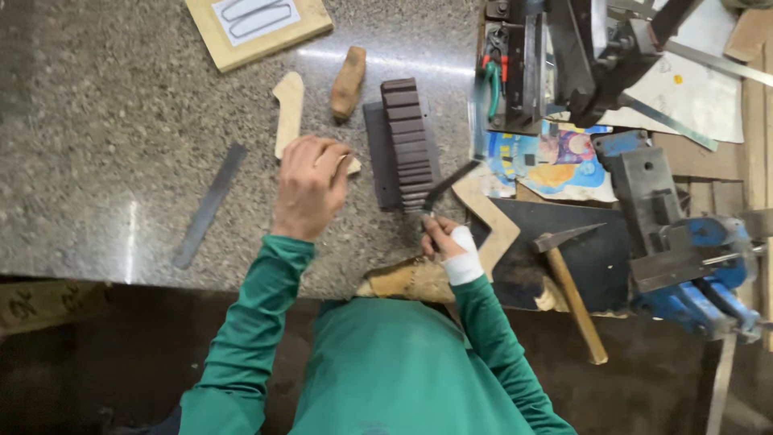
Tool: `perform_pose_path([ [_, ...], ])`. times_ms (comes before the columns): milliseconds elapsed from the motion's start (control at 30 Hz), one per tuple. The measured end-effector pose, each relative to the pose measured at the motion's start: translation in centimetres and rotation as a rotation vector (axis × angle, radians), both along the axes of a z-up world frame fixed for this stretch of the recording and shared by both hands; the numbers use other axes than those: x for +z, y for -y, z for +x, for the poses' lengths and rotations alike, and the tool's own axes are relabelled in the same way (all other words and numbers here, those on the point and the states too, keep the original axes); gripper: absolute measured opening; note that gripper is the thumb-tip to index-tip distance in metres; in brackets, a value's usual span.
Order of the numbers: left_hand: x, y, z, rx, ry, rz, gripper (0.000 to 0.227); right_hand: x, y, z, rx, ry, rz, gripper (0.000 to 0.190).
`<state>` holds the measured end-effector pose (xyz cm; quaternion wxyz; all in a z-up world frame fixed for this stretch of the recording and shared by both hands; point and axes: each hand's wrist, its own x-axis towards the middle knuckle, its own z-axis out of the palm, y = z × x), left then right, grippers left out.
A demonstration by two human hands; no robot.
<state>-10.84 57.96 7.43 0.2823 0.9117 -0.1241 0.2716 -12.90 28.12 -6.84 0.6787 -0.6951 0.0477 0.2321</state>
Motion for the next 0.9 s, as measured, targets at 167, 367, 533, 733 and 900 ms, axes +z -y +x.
perform_pose_path([
  [167, -8.8, -8.4, 0.8, 0.298, -0.151, 0.213, 0.034, 2.0, -0.7, 1.0, -0.008, 0.124, -0.033, 0.024],
  [367, -16.1, -17.0, -3.7, 0.894, -0.958, 0.319, 0.077, 3.0, -1.5, 0.1, -0.098, 0.059, -0.107, 0.028],
  [533, -19.9, -19.4, -9.0, 0.902, -0.743, 0.313, 0.060, 1.5, -2.2, 0.8, -0.131, -0.044, -0.089, 0.032],
  [733, -19.9, -20.1, -10.5, 0.822, -0.619, 0.111, 0.046, 2.2, -1.5, 1.1, -0.118, -0.076, -0.080, 0.034],
  [900, -19.2, -20.9, -10.0, 0.766, -0.648, -0.024, 0.044, 2.2, -1.7, 1.5, -0.099, -0.089, -0.124, 0.035],
])
